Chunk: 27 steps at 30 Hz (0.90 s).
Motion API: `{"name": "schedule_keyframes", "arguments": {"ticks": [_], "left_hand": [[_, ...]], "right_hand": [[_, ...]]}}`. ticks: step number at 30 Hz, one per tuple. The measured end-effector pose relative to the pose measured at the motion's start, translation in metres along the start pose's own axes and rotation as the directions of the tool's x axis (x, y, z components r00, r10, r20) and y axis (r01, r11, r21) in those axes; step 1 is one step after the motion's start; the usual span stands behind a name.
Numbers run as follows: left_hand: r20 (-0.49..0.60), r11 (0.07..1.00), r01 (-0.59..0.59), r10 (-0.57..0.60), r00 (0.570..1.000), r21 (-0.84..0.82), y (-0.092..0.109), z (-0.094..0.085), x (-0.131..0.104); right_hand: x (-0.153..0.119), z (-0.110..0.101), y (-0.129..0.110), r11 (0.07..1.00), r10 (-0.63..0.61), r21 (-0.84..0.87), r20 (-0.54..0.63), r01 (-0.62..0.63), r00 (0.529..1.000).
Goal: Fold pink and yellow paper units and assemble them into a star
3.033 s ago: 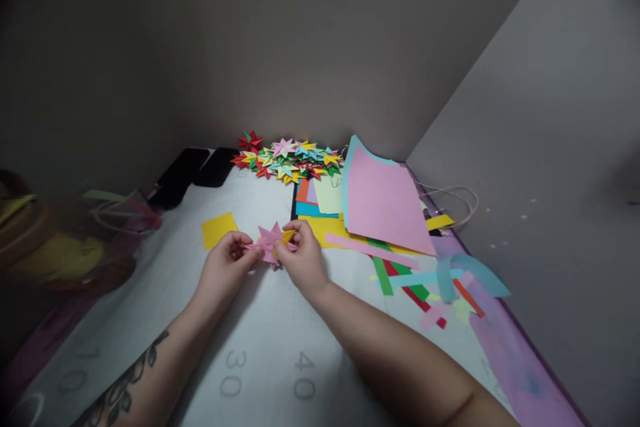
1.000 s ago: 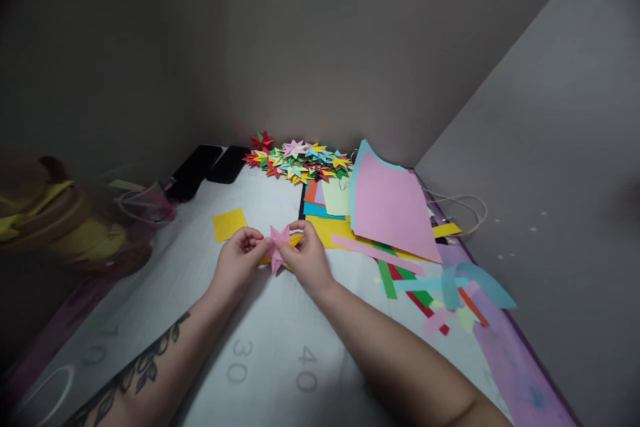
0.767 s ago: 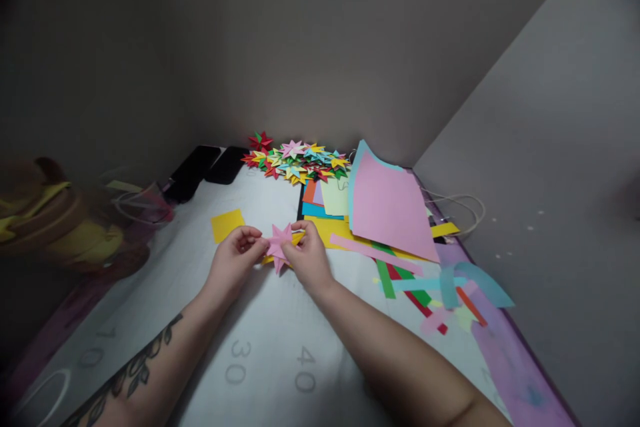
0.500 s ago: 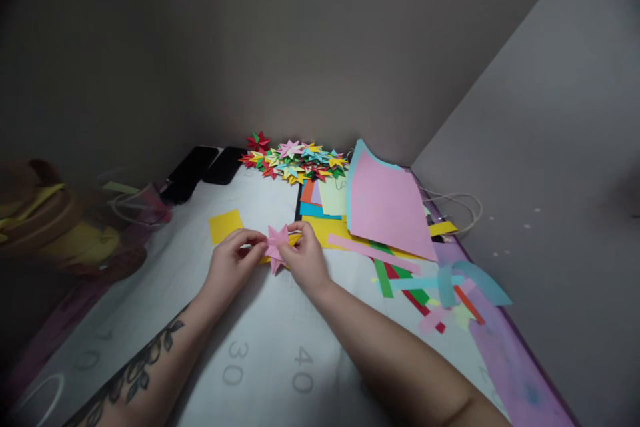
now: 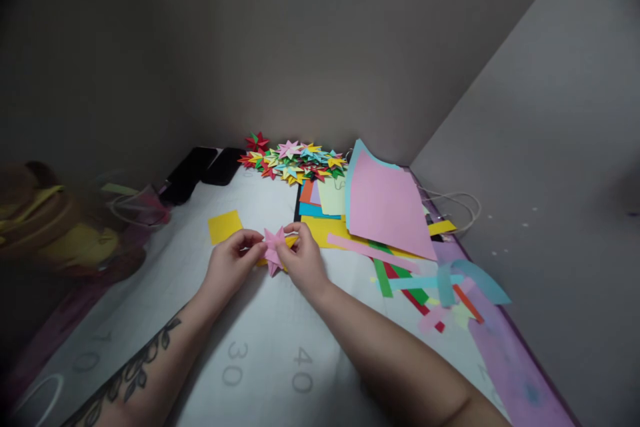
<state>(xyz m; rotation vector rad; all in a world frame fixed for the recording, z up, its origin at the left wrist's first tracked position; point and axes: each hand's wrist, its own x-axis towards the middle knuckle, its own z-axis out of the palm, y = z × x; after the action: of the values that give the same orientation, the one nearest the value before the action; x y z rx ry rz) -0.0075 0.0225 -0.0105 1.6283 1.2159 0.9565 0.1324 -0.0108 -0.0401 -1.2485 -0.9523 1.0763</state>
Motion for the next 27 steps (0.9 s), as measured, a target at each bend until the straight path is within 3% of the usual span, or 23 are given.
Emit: {"name": "schedule_keyframes", "arguments": {"ticks": [7,13,20,27], "left_hand": [[-0.028,0.972,0.140,-0.148,0.989,-0.188,0.001,0.002,0.000],[-0.040,0.969,0.149,-0.160,0.986,-0.196,0.000,0.002,0.000],[0.011,0.956,0.160,-0.162,0.987,-0.248,-0.005,0.003,0.003],[0.138,0.904,0.231,-0.193,0.971,-0.360,-0.010,0.006,0.003]], "right_hand": [[-0.001,0.001,-0.002,0.999,-0.018,-0.031,-0.039,0.017,0.999],[-0.001,0.002,-0.003,0.999,-0.021,-0.034,-0.018,0.020,1.000],[-0.001,0.001,-0.005,0.998,-0.014,-0.065,-0.003,0.014,1.000],[-0.001,0.002,-0.004,0.991,-0.036,-0.127,0.020,0.038,0.999]]}}
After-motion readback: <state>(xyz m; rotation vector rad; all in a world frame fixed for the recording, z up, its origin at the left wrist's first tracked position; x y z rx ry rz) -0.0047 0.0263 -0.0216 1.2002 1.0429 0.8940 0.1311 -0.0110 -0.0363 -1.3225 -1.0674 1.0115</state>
